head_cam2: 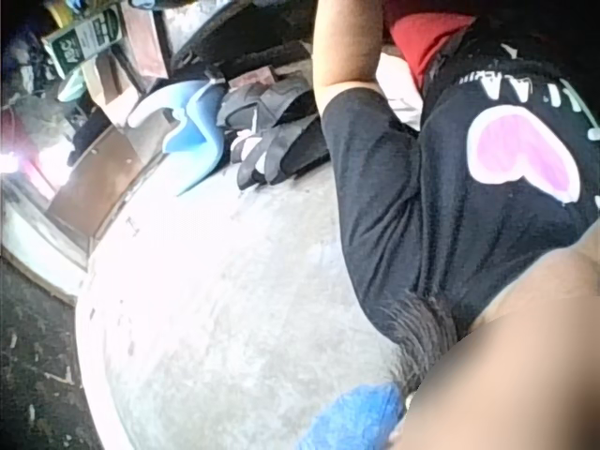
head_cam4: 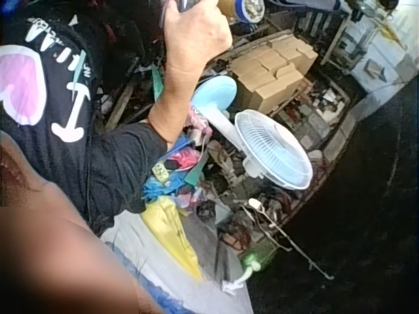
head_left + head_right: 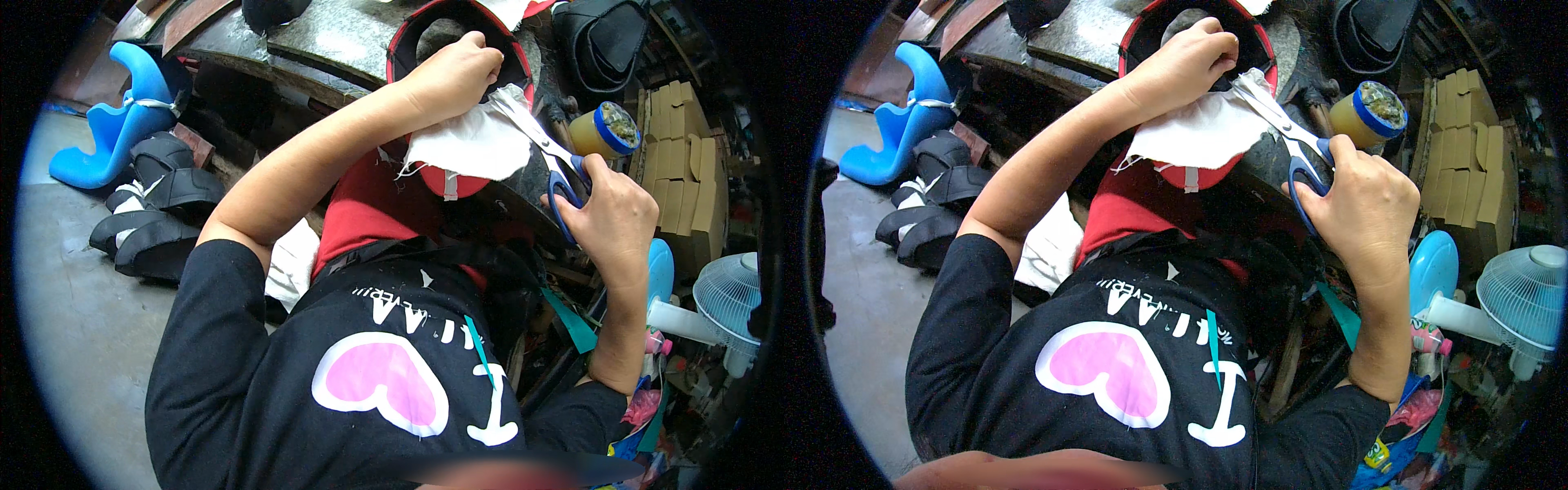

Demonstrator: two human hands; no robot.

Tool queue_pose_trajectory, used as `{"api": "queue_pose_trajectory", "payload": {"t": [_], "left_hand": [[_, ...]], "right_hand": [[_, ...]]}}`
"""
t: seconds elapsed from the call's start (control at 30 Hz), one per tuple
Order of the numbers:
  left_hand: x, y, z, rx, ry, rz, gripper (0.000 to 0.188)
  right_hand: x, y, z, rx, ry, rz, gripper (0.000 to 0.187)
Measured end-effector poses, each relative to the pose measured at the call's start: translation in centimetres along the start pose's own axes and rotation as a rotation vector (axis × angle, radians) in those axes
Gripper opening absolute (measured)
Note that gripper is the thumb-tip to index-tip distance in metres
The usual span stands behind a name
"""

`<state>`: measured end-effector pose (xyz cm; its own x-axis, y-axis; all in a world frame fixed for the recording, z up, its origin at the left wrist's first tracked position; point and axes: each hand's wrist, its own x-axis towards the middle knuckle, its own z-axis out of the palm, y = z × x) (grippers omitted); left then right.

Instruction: The person sews a white fabric patch onto the interior of a red and black bag using a needle and thread. They repeatedly insert the needle, pull the thread through, and trim excess thread with scissors. The bag remains on the workbench throughout.

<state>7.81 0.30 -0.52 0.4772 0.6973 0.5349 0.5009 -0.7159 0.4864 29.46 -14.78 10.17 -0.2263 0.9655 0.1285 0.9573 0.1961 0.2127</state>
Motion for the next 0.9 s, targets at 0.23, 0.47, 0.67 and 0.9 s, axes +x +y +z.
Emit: {"api": "queue_pose_trajectory", "payload": {"t": [0.23, 0.47, 0.67, 0.9], "left_hand": [[0.8, 1.1, 0.2, 0.083, 0.002, -0.017, 0.009], [0.6, 1.6, -0.4, 0.135, 0.017, -0.088, 0.016], [0.2, 0.5, -1.0, 0.043, 0.251, -0.067, 0.015], [0.3, 0.8, -1.0, 0.032, 0.198, -0.105, 0.021]], "right_hand": [[1.2, -0.3, -1.0, -0.082, 0.094, -0.138, 0.039], [2.0, -1.0, -1.3, -0.146, 0.044, -0.258, 0.033], [2.6, 0.4, -2.7, 0.000, -0.073, -0.073, 0.035], [2.6, -0.3, -3.2, -0.085, -0.145, -0.045, 0.043]]}}
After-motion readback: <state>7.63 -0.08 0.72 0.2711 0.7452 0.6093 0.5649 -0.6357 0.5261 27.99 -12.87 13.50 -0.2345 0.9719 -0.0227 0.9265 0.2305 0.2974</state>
